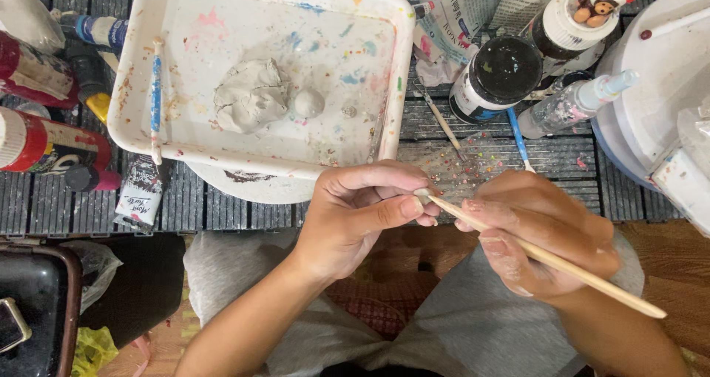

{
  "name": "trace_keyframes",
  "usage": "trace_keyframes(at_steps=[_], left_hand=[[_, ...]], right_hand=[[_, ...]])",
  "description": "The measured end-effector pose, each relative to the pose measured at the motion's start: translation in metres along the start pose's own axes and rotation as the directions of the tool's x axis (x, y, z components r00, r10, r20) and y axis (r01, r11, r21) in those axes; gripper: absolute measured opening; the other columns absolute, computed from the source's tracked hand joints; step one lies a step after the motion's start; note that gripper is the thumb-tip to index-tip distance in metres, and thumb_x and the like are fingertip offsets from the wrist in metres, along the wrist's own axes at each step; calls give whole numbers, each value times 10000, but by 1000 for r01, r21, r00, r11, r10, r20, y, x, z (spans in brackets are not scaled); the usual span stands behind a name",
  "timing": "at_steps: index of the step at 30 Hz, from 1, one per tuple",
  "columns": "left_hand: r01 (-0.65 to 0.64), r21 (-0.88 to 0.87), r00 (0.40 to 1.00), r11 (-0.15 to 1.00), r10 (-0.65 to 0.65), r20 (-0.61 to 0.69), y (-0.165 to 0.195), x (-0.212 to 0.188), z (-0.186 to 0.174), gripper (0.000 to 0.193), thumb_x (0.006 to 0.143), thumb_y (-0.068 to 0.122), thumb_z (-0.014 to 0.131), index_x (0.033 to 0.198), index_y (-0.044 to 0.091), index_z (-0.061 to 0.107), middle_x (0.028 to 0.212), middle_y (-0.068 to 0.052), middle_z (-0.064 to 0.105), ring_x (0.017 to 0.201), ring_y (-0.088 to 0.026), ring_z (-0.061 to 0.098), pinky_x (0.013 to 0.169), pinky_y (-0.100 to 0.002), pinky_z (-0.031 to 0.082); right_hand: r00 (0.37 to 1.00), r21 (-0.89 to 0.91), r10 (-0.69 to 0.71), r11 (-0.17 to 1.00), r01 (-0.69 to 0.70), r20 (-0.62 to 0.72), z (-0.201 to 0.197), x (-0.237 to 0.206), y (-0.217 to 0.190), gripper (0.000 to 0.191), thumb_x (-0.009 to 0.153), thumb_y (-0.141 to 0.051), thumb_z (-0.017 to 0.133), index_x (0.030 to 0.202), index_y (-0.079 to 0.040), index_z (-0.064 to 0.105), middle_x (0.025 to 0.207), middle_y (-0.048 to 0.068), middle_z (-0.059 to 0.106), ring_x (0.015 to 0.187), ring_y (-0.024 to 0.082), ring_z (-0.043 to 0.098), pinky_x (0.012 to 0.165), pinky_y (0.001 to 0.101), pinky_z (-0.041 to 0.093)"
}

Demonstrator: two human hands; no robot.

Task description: The person shapes a small piece of gray clay into a ball using their hands. They then use a wooden stick to smooth and refine the surface of the clay ball.

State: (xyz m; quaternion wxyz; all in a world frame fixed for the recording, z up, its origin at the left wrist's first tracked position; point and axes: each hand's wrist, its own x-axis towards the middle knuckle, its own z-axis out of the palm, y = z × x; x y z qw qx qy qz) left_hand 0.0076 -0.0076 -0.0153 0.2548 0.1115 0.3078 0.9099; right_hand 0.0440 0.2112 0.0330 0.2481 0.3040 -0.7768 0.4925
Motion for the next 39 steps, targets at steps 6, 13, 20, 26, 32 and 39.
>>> trace_keyframes(at_steps=[6,13,20,26,32,39], left_hand=[[-41,-116,999,992,43,11,-7,-1,-1,178,1007,-103,695,1163,-32,741,1104,-200,718,1009,-273,715,950,-415,605],[-110,-59,994,992,108,-28,-12,-3,-4,204,987,-140,707,1144,-19,755,1097,-200,720,1016,-261,718,983,-400,604],[-187,93,981,978,191,-35,-8,-6,-2,201,966,-137,703,1110,-3,747,1150,-191,729,1058,-249,726,970,-379,616],[-244,296,967,923,255,0,-3,-10,2,206,973,-139,716,1130,-7,731,1109,-183,725,1025,-215,711,988,-346,597],[-265,206,964,942,263,37,3,-4,3,208,1005,-113,693,1166,16,719,1208,-183,710,1120,-209,697,994,-333,595],[-144,190,983,971,163,-87,0,-5,6,177,974,-119,700,1146,-78,698,1186,-224,736,1120,-272,731,1038,-411,619]], right_hand=[[957,-135,-288,950,282,-30,15,2,17,226,922,-44,711,1102,79,653,926,211,708,778,286,729,646,361,628],[926,-425,-313,824,375,210,7,-8,4,325,863,-29,809,1143,80,684,944,157,714,863,295,707,714,410,617],[908,-515,-315,749,416,276,9,-3,-3,351,858,-56,866,1143,69,702,967,136,705,898,286,684,727,425,612],[904,-531,-327,732,426,275,10,-1,-6,366,851,-90,886,1145,36,709,969,113,708,919,266,683,720,423,601],[952,-227,-304,926,301,22,20,0,15,323,879,-80,823,1143,38,678,963,140,717,828,241,711,657,358,609],[994,43,-73,996,76,-77,10,-9,14,228,887,-48,724,1103,7,673,940,164,716,779,230,755,656,358,614]])
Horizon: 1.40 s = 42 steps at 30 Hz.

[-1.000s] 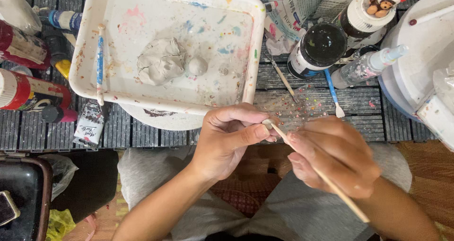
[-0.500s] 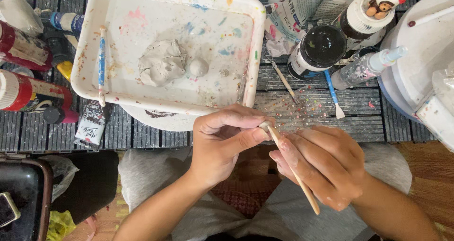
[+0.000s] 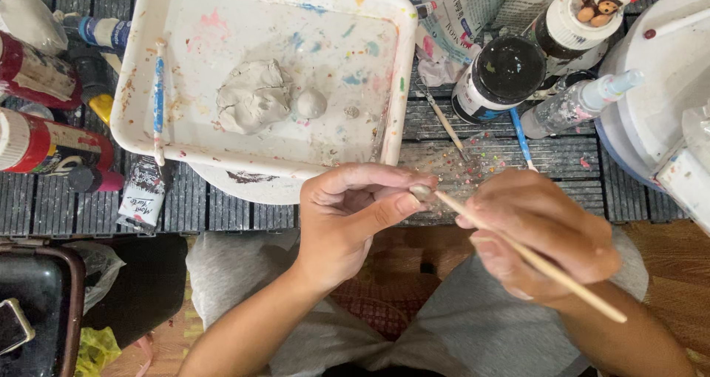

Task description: The person shapes a small piece of gray clay into a ball using their hands. They then use a wooden stick to smooth and refine the surface of the clay ball.

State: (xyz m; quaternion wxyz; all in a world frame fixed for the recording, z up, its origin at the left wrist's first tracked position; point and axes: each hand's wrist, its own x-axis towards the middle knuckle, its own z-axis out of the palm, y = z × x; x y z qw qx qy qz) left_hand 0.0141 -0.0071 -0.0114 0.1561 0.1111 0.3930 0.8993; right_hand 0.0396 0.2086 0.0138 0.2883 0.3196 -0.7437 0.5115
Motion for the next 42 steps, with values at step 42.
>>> trace_keyframes(at_steps=[42], left_hand=[[-291,500,951,816,190,244,34,5,1,270,897,-23,838,1136,-45,712,1090,-138,767,1009,-198,771,920,-301,630]], right_hand=[[948,-55,-195,975,215,252,-20,24,3,302,760,-27,847,1028,6,711,895,146,717,761,226,724,612,316,598]])
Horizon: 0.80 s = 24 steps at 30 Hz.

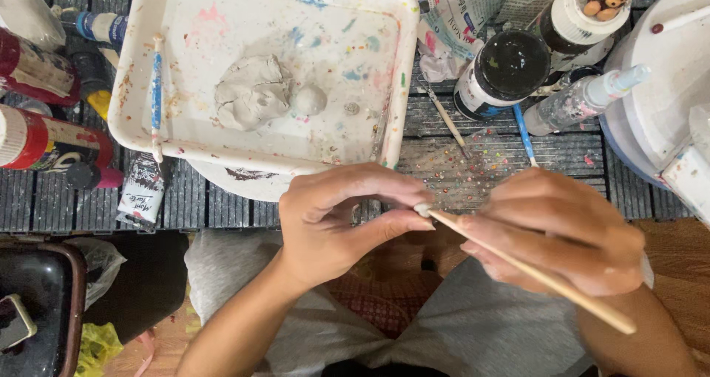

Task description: The person shapes a small piece of gray clay into a ball using their hands. They then use a wooden stick to smooth and refine the surface of the clay ball.

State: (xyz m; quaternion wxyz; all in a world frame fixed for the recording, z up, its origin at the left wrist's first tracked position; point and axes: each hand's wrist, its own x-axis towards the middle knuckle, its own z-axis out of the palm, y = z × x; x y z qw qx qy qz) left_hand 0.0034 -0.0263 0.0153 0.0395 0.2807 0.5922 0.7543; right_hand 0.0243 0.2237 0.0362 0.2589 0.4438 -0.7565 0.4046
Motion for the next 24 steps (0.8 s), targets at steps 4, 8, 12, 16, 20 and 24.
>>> trace_keyframes(at_steps=[4,8,12,16,20,24], left_hand=[[-34,111,998,993,29,49,3,5,-1,208,907,-17,843,1094,15,757,1045,-103,773,975,-181,772,883,-276,631],[-34,167,999,985,26,47,2,7,2,228,897,-2,842,1106,49,768,1089,-92,766,959,-180,766,862,-262,627],[-40,184,998,982,31,51,1,6,3,222,906,5,837,1112,50,769,1087,-89,763,956,-178,767,858,-266,623],[-46,206,999,978,41,26,-1,6,3,243,889,21,850,1114,36,761,1087,-95,780,955,-177,776,860,-271,625],[-34,193,999,981,30,25,0,6,2,250,893,32,852,1124,23,756,1087,-96,789,956,-179,785,872,-276,633],[-41,261,999,965,32,37,2,8,2,256,879,49,857,1112,21,754,1082,-96,787,994,-187,787,897,-293,631]], right_hand=[[997,56,80,995,-80,-7,-10,-3,3,324,764,-55,844,1043,-9,685,924,150,713,800,236,737,638,323,614],[993,1,108,994,-108,38,-9,-1,-2,360,738,-64,869,1050,0,700,930,154,725,803,241,720,615,335,582],[991,-10,125,992,-124,45,-8,5,-6,386,734,-61,863,1067,14,685,923,161,706,807,262,704,622,359,570],[994,-6,94,996,-94,48,-7,10,-4,379,734,-56,856,1063,25,686,911,160,706,790,246,700,611,342,566],[997,-68,33,997,-28,75,-8,13,-2,342,746,-75,883,1038,10,726,885,132,703,782,229,694,614,333,565],[994,-148,43,989,-27,104,-10,18,-3,316,745,-122,892,1009,-27,747,865,95,700,782,225,683,609,343,550]])
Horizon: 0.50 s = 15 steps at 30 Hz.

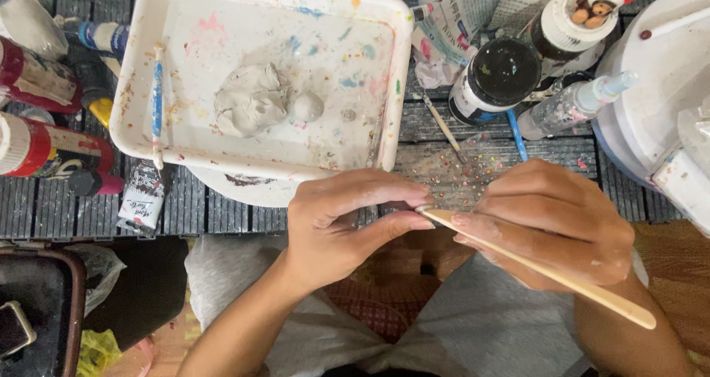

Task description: The person shapes a small piece of gray clay into a ball using their hands. They then use a wooden stick to smooth and refine the surface of the clay ball.

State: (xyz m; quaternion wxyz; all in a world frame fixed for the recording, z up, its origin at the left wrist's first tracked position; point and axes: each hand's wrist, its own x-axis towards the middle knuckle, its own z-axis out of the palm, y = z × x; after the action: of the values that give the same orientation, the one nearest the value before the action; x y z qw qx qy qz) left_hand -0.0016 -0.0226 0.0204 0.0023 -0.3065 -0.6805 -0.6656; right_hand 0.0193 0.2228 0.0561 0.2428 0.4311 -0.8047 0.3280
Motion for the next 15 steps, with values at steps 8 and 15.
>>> trace_keyframes(at_steps=[8,15], left_hand=[[100,-25,995,995,-99,27,2,2,-2,277,870,50,852,1125,14,749,1093,-100,788,978,-162,786,891,-269,640],[139,-268,990,953,-135,32,-4,-2,5,282,928,-64,793,1198,-33,718,1211,-144,749,1123,-193,741,1015,-322,624]], right_hand=[[998,-47,-5,999,8,61,-4,0,1,273,776,-155,912,986,-57,769,844,64,699,791,225,689,610,371,543],[994,125,80,990,-71,-75,8,-4,4,307,778,-81,855,1043,-20,712,908,102,717,794,219,713,617,333,556]])
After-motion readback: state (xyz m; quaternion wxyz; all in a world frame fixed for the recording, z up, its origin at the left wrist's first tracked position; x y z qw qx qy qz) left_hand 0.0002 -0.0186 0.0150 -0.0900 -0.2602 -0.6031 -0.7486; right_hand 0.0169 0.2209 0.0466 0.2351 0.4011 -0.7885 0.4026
